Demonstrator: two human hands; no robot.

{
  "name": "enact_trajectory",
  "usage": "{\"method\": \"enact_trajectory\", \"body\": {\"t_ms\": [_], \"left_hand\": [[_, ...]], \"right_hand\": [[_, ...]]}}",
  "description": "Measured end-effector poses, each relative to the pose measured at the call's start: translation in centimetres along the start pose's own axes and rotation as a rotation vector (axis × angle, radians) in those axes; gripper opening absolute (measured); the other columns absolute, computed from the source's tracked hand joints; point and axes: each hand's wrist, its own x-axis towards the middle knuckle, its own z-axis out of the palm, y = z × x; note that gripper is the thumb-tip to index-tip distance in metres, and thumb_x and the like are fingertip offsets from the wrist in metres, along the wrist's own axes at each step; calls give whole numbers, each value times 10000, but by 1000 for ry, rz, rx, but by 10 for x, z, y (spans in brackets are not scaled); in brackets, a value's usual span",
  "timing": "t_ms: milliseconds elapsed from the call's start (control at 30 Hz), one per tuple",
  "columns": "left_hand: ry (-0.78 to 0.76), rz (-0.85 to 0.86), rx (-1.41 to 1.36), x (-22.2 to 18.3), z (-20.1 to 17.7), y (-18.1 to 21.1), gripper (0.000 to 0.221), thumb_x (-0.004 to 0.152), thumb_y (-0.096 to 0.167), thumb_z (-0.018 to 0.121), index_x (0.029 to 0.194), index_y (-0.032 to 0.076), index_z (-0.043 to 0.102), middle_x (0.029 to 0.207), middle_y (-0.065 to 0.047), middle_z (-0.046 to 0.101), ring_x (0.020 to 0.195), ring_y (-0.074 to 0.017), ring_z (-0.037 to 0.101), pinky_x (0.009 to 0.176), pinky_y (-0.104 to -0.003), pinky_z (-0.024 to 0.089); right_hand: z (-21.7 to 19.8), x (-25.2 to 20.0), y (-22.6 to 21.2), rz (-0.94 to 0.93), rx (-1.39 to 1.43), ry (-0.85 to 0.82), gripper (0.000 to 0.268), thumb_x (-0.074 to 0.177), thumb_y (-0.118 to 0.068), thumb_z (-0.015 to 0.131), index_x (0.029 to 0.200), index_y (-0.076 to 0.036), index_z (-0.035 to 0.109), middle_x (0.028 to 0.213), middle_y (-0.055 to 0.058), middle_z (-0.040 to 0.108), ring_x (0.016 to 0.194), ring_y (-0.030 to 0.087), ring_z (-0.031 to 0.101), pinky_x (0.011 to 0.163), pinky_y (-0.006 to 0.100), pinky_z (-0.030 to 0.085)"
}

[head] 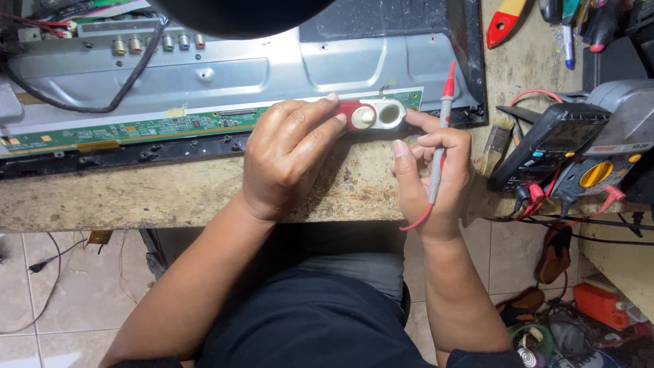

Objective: Testing a television circuit board using a multimeter probe and a handheld component

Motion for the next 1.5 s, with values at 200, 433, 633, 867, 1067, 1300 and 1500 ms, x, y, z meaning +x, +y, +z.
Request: {"method": "enact_trajectory", "body": {"t_ms": [200,433,633,867,1067,1300,1500], "left_hand": [[12,-7,-62,-2,1,0,118,1032,47,651,1080,46,759,1149,-143,738,914,-325,704,796,-416,597],[12,-8,-80,-2,1,0,115,1015,14,662,1080,38,754,1138,-152,736,908,-337,708,784,-433,596],[24,-11,-59,-1,-1,0,124,1017,3,657,1078,37,759,1140,-147,738,917,-336,708,792,-433,592],[40,-23,-43,2,-3,2,145,969,-52,704,1056,46,768,1120,-136,744,900,-329,701,768,-426,584],[30,-5,29,1,-3,1,137,950,-3,744,1043,93,772,1113,-82,744,906,-286,692,764,-404,563],[13,-22,26,4,-5,4,167,914,-19,772,1035,96,770,1089,-76,731,902,-281,695,747,-393,562],[9,-48,-4,5,-5,6,214,891,-25,807,1071,77,754,1101,-98,717,915,-297,693,749,-410,562]], "right_hand": [[0,1,-1,14,-22,12,174,1050,-23,592,1060,-11,419,1279,264,653,605,140,639,572,266,522],[1,1,-1,30,-5,29,168,1052,-36,594,1062,-15,428,1282,249,659,596,126,623,567,251,508],[-1,1,-2,16,-11,16,157,1047,-38,600,1044,-17,445,1277,257,667,591,143,630,551,260,496],[-3,0,-3,11,12,6,155,1047,-60,609,1049,-42,456,1271,233,679,593,131,624,545,247,491],[-1,0,-5,6,7,22,156,1034,-48,633,1028,-36,478,1238,229,696,588,144,624,539,247,493],[-3,2,-5,1,-45,21,153,1015,-63,671,1005,-37,520,1219,206,723,608,158,649,557,257,501],[-3,2,-2,-14,-76,18,136,1003,-80,677,996,-53,544,1226,181,737,610,169,664,560,266,513]]}}
